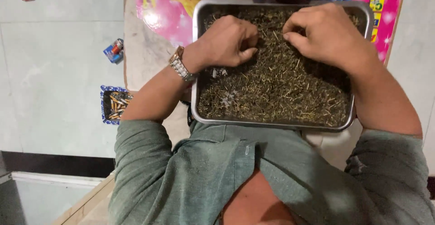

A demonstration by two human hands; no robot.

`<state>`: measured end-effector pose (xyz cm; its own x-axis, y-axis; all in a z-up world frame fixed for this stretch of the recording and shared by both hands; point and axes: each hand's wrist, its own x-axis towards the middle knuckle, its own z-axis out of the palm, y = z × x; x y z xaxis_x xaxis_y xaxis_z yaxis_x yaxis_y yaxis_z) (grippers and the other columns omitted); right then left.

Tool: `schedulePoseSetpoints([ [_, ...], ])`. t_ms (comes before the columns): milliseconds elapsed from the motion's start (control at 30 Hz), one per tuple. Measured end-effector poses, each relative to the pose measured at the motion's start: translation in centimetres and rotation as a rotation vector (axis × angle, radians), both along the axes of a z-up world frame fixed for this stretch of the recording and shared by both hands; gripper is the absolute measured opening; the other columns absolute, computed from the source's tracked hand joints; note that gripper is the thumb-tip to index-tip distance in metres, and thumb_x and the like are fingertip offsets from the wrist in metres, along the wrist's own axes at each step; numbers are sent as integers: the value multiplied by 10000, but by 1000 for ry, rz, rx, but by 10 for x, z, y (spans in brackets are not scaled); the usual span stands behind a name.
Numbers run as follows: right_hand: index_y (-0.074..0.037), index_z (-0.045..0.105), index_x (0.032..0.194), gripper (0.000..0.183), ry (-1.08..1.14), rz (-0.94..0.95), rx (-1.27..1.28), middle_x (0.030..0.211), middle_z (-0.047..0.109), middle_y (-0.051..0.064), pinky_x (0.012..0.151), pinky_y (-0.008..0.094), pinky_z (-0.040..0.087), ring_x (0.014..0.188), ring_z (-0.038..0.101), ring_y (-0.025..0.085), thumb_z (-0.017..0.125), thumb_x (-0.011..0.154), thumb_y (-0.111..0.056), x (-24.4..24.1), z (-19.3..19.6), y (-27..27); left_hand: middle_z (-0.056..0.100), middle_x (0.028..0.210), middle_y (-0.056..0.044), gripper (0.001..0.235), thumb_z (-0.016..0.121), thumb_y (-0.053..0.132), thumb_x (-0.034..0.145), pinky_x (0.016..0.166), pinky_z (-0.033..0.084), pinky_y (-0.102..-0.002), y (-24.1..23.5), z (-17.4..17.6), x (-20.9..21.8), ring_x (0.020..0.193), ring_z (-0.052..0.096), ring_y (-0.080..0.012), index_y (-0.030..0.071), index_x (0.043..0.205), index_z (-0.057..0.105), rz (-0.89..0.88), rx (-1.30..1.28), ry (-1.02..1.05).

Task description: Sorting through dried tea leaves in a metal tray to remove stems or debris and placing them into a bowl.

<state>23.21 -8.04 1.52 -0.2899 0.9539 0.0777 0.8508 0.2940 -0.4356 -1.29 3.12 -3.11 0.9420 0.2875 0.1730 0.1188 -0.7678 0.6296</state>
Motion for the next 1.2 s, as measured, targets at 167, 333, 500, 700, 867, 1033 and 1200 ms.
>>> schedulePoseSetpoints([
  [167, -147, 772, 1001, 158, -213, -36, -151, 1005, 766, 44, 757, 517, 507, 919, 698, 336, 658, 943, -240, -10, -7, 10, 642, 704, -44, 104, 688, 99, 752, 525, 436, -362, 0, 20, -2, 559, 558, -221, 99, 773, 585, -54, 58, -58],
  [333, -126, 776, 1011, 115, -206, -149, -428, 825, 758, 61, 700, 426, 534, 661, 641, 227, 671, 981, -162, -39, 28, 23, 578, 650, -15, 94, 637, 92, 766, 492, 450, -283, 0, 9, -1, 531, 516, -154, 129, 741, 554, -65, 83, -26],
  [500, -114, 812, 851, 146, -225, -169, -391, 797, 784, 120, 740, 489, 592, 847, 761, 374, 741, 836, -240, -31, -1, 16, 721, 727, -68, 104, 731, 227, 797, 618, 589, -416, 3, -13, -1, 666, 725, -300, 140, 825, 680, 43, 46, 60],
  [700, -99, 806, 838, 165, -214, -157, -397, 770, 773, 148, 710, 550, 584, 805, 743, 425, 717, 788, -229, -40, 14, 22, 694, 698, -103, 135, 720, 253, 781, 591, 552, -501, 3, -8, 2, 667, 696, -391, 133, 786, 658, 47, -13, 12],
  [867, -77, 753, 852, 131, -132, -149, -347, 819, 767, 160, 701, 549, 561, 810, 721, 438, 691, 844, -192, -48, 47, 10, 706, 719, -92, 140, 709, 287, 772, 608, 558, -507, 1, -5, 1, 697, 703, -387, 160, 784, 654, 68, -39, 49],
  [1033, -102, 763, 955, 74, -67, -165, -67, 883, 761, 147, 739, 492, 577, 813, 725, 378, 715, 909, -134, -19, 55, 13, 704, 709, -96, 99, 691, 242, 773, 596, 551, -507, 2, -16, 1, 674, 690, -399, 151, 790, 659, 45, -47, 18],
  [1200, -94, 759, 1112, 81, -81, -184, 200, 942, 756, 135, 842, 434, 578, 872, 728, 322, 713, 1050, -120, 17, 42, 47, 715, 749, -85, 112, 677, 267, 774, 607, 551, -515, 3, -8, 0, 723, 701, -395, 162, 805, 652, 56, -34, 31],
])
